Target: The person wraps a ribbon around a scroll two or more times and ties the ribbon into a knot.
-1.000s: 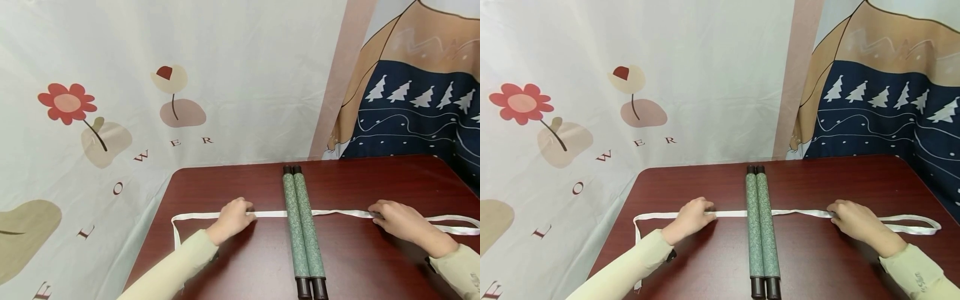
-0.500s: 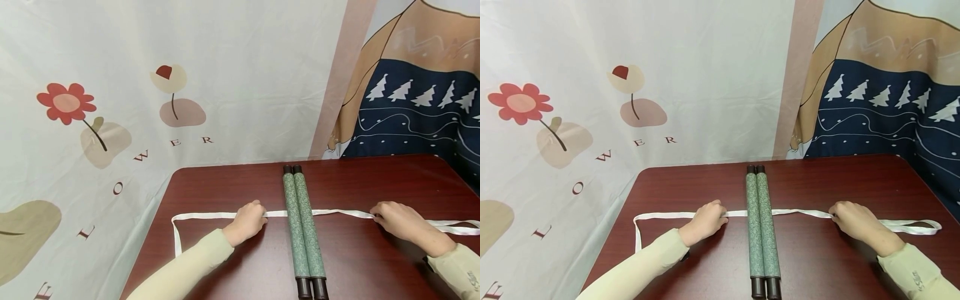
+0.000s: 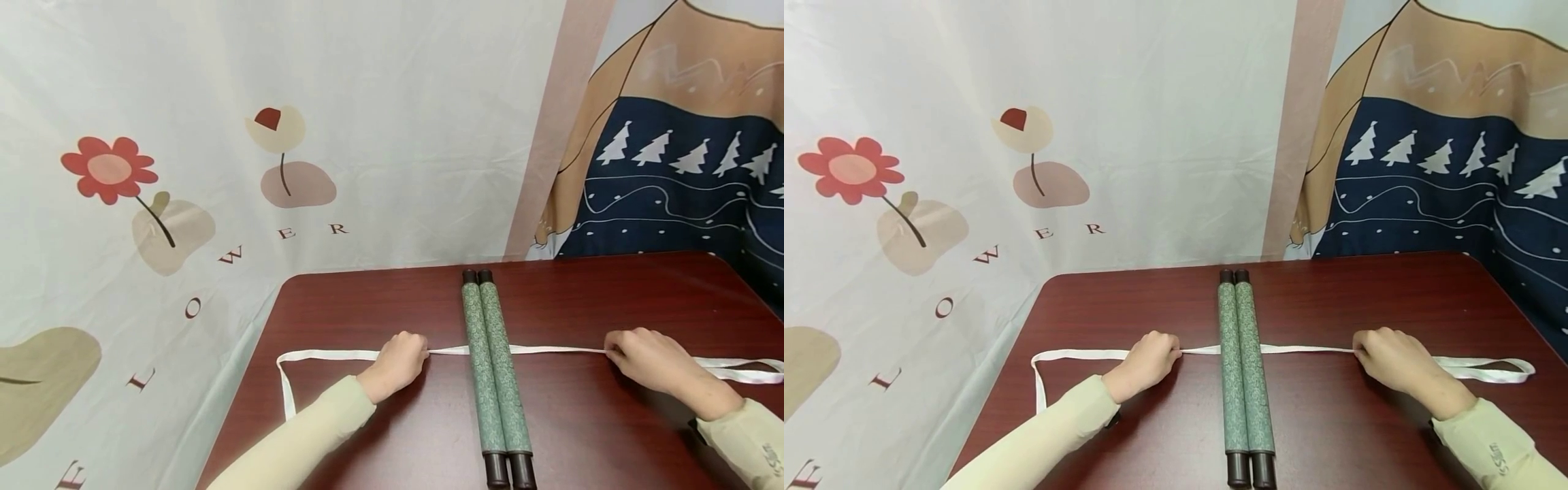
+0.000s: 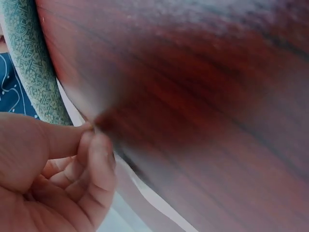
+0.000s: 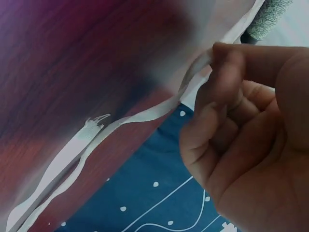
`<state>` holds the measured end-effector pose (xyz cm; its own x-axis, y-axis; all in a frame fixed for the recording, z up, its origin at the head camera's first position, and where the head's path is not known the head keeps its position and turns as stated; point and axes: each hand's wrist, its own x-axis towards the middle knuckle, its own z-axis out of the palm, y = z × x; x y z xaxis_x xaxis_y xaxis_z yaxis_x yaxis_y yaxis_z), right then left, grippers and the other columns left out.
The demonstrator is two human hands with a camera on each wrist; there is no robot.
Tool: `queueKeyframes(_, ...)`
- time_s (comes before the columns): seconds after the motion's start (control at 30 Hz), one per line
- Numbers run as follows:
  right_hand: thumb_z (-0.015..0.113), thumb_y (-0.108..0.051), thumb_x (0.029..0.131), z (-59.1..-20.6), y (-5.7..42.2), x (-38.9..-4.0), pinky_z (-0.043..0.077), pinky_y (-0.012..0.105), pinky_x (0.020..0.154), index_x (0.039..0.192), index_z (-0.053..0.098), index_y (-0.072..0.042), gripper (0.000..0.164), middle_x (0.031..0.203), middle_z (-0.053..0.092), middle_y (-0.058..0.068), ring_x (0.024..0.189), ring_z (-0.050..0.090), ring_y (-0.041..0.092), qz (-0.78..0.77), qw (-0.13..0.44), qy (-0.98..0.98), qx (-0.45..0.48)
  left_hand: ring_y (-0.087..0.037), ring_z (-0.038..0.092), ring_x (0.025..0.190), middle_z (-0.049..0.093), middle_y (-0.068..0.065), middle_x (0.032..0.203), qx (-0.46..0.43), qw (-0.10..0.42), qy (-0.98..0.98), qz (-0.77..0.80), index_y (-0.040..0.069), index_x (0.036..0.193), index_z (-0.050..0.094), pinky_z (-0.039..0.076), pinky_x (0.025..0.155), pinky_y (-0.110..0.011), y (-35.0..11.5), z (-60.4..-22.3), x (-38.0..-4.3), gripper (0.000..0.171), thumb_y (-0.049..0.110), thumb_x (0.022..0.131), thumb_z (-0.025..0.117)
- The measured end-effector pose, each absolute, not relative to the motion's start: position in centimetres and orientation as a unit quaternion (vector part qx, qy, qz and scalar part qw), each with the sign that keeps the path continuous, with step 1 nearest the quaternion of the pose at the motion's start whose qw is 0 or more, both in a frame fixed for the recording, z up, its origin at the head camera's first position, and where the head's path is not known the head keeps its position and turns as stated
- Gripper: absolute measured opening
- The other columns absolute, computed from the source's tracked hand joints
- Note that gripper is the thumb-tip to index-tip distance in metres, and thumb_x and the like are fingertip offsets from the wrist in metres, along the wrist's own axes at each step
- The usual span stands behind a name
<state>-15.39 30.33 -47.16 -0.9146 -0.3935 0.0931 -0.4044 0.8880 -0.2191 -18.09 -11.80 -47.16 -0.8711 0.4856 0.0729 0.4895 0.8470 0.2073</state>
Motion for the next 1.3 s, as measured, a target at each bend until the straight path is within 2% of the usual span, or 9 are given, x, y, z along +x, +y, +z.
queueKeyframes(0.1, 0.069, -0.006, 0.079, -47.1, 30.2, -15.4, 0.046, 0.034, 0.049, 0.081, 0.067, -0.012, 0.007, 0.067, 0.061, -0.006, 0.055, 0.048, 0.007, 0.132, 0.026, -0.970, 0.202, -0.012, 0.054, 0.053, 0.056, 0.004, 0.055, -0.244, 0.020, -0.960, -0.137, 0.017, 0.058, 0.055, 0.048, 0.045, -0.029, -11.9, -47.1, -18.2, 0.029, 0.012, 0.085, 0.064)
queueKeyframes(0.3, 0.067, -0.007, 0.081, -46.7, 29.6, -15.4, 0.047, 0.034, 0.051, 0.087, 0.069, -0.006, 0.007, 0.072, 0.066, 0.001, 0.054, 0.048, 0.007, 0.180, 0.046, -0.966, 0.182, -0.004, 0.052, 0.054, 0.064, 0.004, 0.063, -0.214, 0.056, -0.955, -0.199, 0.012, 0.072, 0.070, 0.049, 0.050, -0.022, -11.6, -46.9, -18.5, 0.016, 0.012, 0.087, 0.064)
queueKeyframes(0.4, 0.067, -0.008, 0.080, -46.6, 29.2, -15.4, 0.048, 0.034, 0.051, 0.085, 0.070, -0.007, 0.006, 0.070, 0.067, -0.001, 0.053, 0.048, 0.006, 0.198, 0.086, -0.959, 0.181, -0.002, 0.050, 0.051, 0.064, 0.005, 0.063, -0.207, 0.072, -0.949, -0.228, 0.010, 0.076, 0.072, 0.047, 0.050, -0.020, -11.3, -46.8, -18.6, 0.013, 0.012, 0.086, 0.064)
queueKeyframes(0.6, 0.073, -0.019, 0.079, -46.1, 28.1, -15.5, 0.049, 0.034, 0.047, 0.081, 0.074, -0.011, 0.008, 0.064, 0.068, -0.003, 0.053, 0.052, 0.006, 0.239, 0.202, -0.936, 0.160, -0.001, 0.048, 0.052, 0.066, 0.007, 0.065, -0.183, 0.098, -0.924, -0.321, 0.011, 0.082, 0.074, 0.044, 0.050, -0.018, -10.4, -46.3, -18.6, 0.013, 0.016, 0.087, 0.063)
queueKeyframes(0.67, 0.076, -0.019, 0.075, -45.8, 27.8, -15.5, 0.051, 0.030, 0.048, 0.081, 0.074, -0.011, 0.010, 0.068, 0.070, 0.000, 0.054, 0.055, 0.007, 0.256, 0.241, -0.924, 0.152, -0.001, 0.049, 0.053, 0.068, 0.007, 0.068, -0.173, 0.105, -0.912, -0.358, 0.010, 0.084, 0.074, 0.043, 0.049, -0.017, -10.1, -46.1, -18.6, 0.013, 0.017, 0.088, 0.064)
queueKeyframes(0.8, 0.081, -0.014, 0.069, -45.4, 27.1, -15.7, 0.043, 0.016, 0.043, 0.081, 0.075, -0.013, 0.013, 0.067, 0.070, 0.000, 0.051, 0.053, -0.001, 0.299, 0.290, -0.898, 0.141, 0.001, 0.055, 0.058, 0.071, 0.002, 0.074, -0.158, 0.130, -0.888, -0.411, 0.008, 0.086, 0.074, 0.047, 0.050, -0.019, -9.3, -45.9, -18.5, 0.010, 0.011, 0.085, 0.065)
queueKeyframes(0.97, 0.081, -0.013, 0.071, -44.8, 25.7, -15.6, 0.043, 0.008, 0.048, 0.085, 0.074, -0.015, 0.016, 0.078, 0.071, 0.005, 0.067, 0.054, -0.010, 0.360, 0.289, -0.880, 0.107, 0.002, 0.060, 0.066, 0.072, 0.001, 0.075, -0.132, 0.156, -0.870, -0.449, 0.011, 0.083, 0.074, 0.053, 0.058, -0.022, -8.5, -45.8, -18.5, 0.010, 0.007, 0.081, 0.065)
queueKeyframes(1.17, 0.076, -0.011, 0.078, -44.1, 24.3, -15.6, 0.045, 0.005, 0.059, 0.102, 0.071, -0.012, 0.025, 0.088, 0.071, 0.008, 0.075, 0.059, -0.002, 0.418, 0.243, -0.869, 0.110, -0.001, 0.062, 0.070, 0.072, -0.001, 0.080, -0.116, 0.173, -0.843, -0.497, 0.011, 0.081, 0.074, 0.055, 0.062, -0.023, -8.3, -45.7, -18.6, 0.013, 0.003, 0.079, 0.064)
queueKeyframes(1.3, 0.076, -0.009, 0.077, -44.0, 23.8, -15.9, 0.046, 0.006, 0.067, 0.099, 0.074, -0.013, 0.023, 0.095, 0.071, 0.009, 0.090, 0.059, 0.001, 0.441, 0.241, -0.856, 0.119, -0.003, 0.063, 0.072, 0.072, -0.003, 0.082, -0.115, 0.182, -0.826, -0.521, 0.010, 0.082, 0.074, 0.056, 0.064, -0.024, -8.3, -45.5, -18.8, 0.012, 0.004, 0.080, 0.064)
